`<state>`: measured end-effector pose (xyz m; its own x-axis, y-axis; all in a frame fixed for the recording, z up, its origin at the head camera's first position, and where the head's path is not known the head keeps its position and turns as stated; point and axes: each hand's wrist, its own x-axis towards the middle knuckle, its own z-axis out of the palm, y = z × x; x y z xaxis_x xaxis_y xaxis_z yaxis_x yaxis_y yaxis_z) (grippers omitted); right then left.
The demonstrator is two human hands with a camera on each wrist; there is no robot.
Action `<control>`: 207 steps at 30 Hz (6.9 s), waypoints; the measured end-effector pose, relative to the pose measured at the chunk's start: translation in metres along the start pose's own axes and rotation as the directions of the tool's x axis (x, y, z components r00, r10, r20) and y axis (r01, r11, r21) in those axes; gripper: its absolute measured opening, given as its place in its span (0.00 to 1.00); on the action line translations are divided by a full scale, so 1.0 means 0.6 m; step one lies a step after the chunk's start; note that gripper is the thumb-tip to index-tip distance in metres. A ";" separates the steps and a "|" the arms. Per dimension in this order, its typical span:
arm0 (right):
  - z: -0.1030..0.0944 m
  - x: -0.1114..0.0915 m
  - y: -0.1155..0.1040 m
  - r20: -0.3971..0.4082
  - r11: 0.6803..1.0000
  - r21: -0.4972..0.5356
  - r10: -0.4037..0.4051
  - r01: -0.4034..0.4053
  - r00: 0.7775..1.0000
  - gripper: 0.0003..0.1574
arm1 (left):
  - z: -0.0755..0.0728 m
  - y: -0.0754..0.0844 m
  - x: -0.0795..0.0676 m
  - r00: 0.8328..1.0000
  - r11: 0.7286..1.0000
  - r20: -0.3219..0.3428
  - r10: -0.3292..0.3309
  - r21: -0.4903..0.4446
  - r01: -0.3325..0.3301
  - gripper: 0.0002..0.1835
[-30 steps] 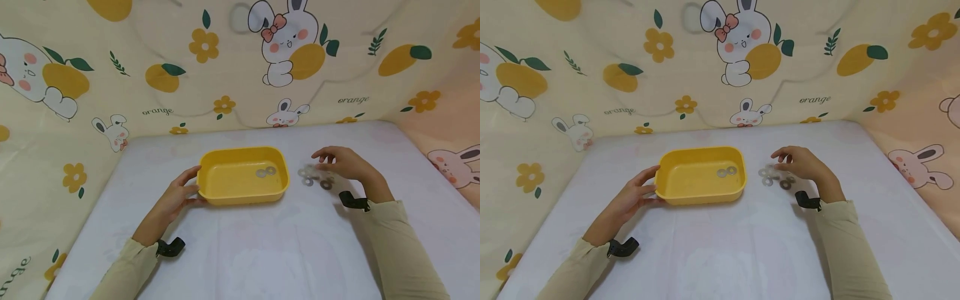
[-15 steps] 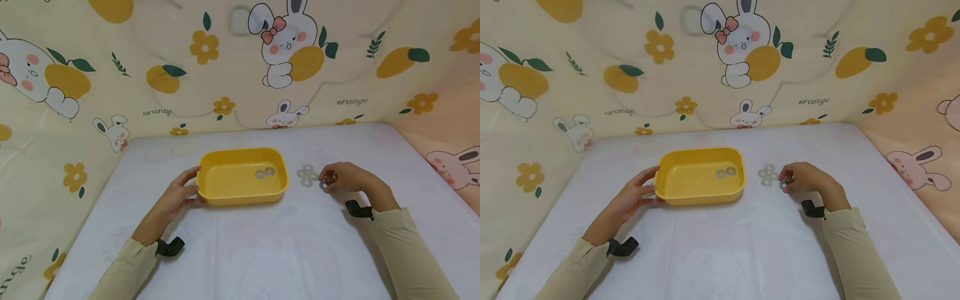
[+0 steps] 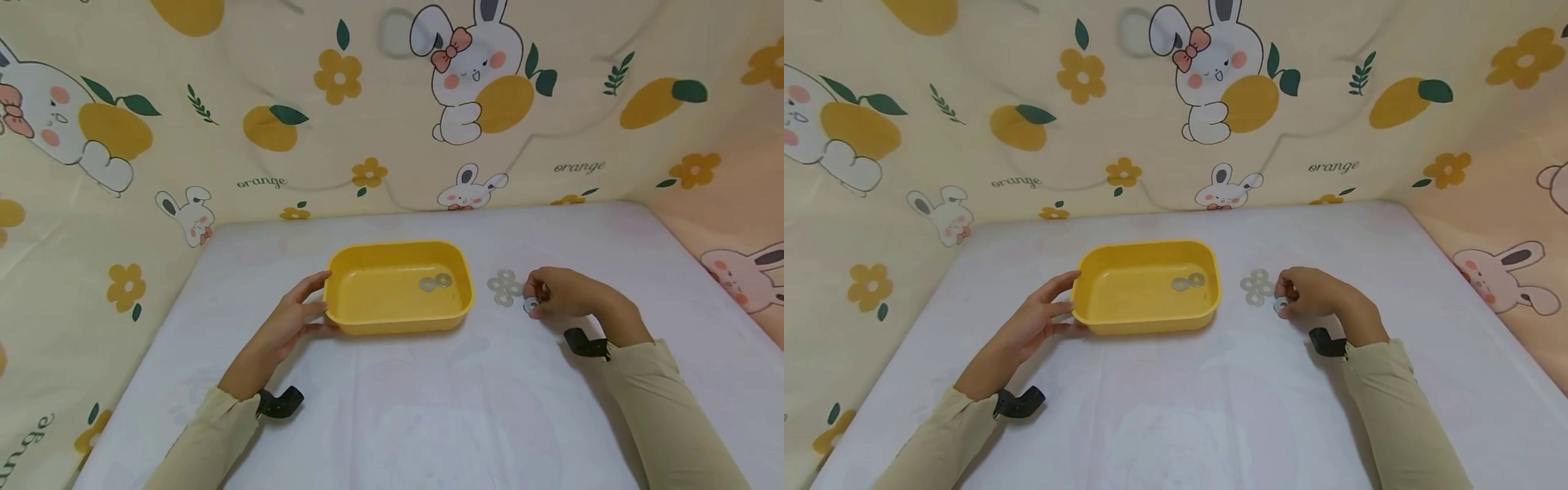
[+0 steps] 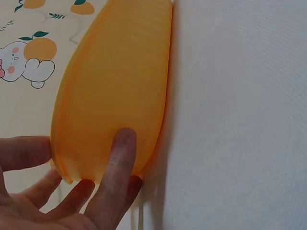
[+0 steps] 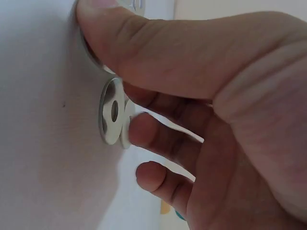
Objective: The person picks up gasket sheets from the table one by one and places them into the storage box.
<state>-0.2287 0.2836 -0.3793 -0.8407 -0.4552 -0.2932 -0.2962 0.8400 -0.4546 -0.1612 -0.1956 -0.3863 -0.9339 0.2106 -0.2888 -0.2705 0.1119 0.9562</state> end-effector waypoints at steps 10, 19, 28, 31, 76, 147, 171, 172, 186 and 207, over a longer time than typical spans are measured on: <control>-0.001 -0.003 -0.003 0.014 1.000 -0.003 -0.002 0.002 1.000 0.26 | 0.002 -0.001 0.002 1.000 1.000 -0.022 0.004 0.019 -0.003 0.32; -0.004 -0.008 0.004 0.029 1.000 -0.011 -0.027 0.027 0.999 0.22 | 0.003 -0.003 0.004 1.000 0.999 -0.027 0.015 0.040 -0.014 0.29; -0.003 -0.002 -0.003 -0.005 0.999 -0.035 0.009 -0.009 1.000 0.24 | 0.001 -0.007 0.004 0.999 0.999 -0.027 0.029 0.046 -0.028 0.29; -0.004 -0.002 -0.001 -0.014 0.999 -0.037 0.003 -0.004 1.000 0.23 | 0.001 -0.006 0.003 0.999 0.998 -0.019 0.041 0.047 -0.040 0.29; -0.014 0.020 -0.038 -0.373 0.996 0.020 -0.073 0.086 0.925 0.23 | -0.003 -0.006 0.001 0.999 0.999 -0.017 0.030 0.041 -0.029 0.31; 0.005 0.166 -0.180 -0.214 0.958 -0.081 -0.288 0.277 0.933 0.23 | -0.002 -0.005 0.006 1.000 1.000 -0.004 0.017 0.003 -0.017 0.33; -0.009 0.059 -0.122 -0.274 0.981 -0.093 -0.192 0.173 0.942 0.23 | -0.004 -0.005 0.008 1.000 1.000 -0.029 -0.001 0.018 0.002 0.33; -0.012 0.053 -0.116 -0.278 0.981 -0.094 -0.188 0.168 0.942 0.23 | -0.004 -0.005 0.008 0.999 1.000 -0.032 -0.003 0.017 0.004 0.33; -0.027 0.000 -0.011 -0.254 0.992 -0.101 -0.103 0.079 0.962 0.21 | -0.002 0.000 0.005 1.000 1.000 -0.020 -0.003 0.016 0.004 0.33; -0.012 0.017 0.049 -0.186 0.997 -0.054 0.050 -0.061 0.981 0.19 | -0.005 -0.006 0.008 0.999 0.999 0.003 0.050 0.003 -0.050 0.33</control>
<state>-0.2495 0.3059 -0.3895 -0.9241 -0.3496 -0.1543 -0.2682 0.8810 -0.3898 -0.1657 -0.1980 -0.3911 -0.9455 0.2193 -0.2408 -0.2226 0.1044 0.9693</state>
